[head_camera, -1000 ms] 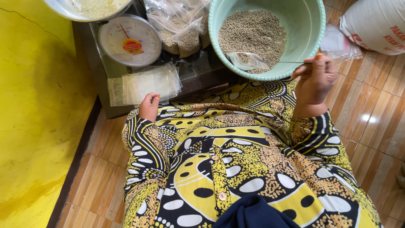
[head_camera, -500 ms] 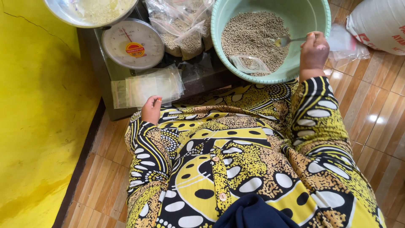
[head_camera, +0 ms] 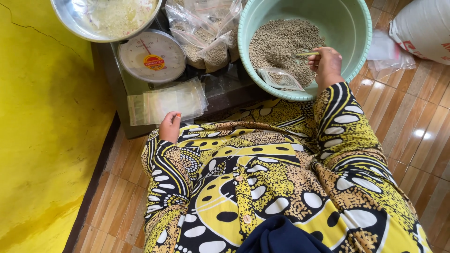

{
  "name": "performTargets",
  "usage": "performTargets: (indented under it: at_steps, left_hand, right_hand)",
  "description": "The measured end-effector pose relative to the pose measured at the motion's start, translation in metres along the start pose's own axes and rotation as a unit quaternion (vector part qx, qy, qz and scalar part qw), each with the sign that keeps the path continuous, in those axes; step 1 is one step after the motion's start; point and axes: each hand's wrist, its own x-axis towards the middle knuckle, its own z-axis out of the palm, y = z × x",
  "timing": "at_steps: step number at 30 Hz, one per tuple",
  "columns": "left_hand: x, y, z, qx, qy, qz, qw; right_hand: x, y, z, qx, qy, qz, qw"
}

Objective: The person scoops birdseed from a plastic basin into small clear plastic bags using a spoon and then places the bags into a metal bowl.

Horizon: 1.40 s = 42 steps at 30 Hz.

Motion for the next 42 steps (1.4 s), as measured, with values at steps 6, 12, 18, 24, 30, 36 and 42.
performTargets:
  at_steps: [6,12,18,24,30,36,42]
  left_hand:
    - [0.002,-0.002,0.002,0.002,-0.004,0.002,1.0]
    - [-0.003,0.007,0.0,0.009,-0.007,-0.005,1.0]
    - [-0.001,0.002,0.002,0.026,-0.012,-0.001,1.0]
    - [-0.004,0.01,0.0,0.037,-0.018,-0.008,0.999]
    - [0.0,-0.003,0.006,0.021,-0.011,0.004,1.0]
    - [-0.002,0.003,0.004,0.034,-0.019,-0.01,0.999]
    - [-0.001,0.001,0.005,0.037,-0.014,-0.001,0.999]
  right_hand:
    - [-0.035,-0.003,-0.015,0.103,-0.059,-0.1,0.988]
    - [-0.054,0.0,-0.037,0.089,-0.075,-0.226,0.967]
    - [-0.079,-0.006,-0.059,0.123,-0.063,-0.266,0.954]
    - [-0.102,-0.007,-0.078,0.151,-0.074,-0.287,0.943]
    - [-0.13,-0.008,-0.083,0.174,-0.073,-0.277,0.942]
    - [-0.145,0.0,-0.085,0.185,-0.098,-0.264,0.942]
    - [-0.137,0.014,-0.082,0.2,-0.141,-0.268,0.932]
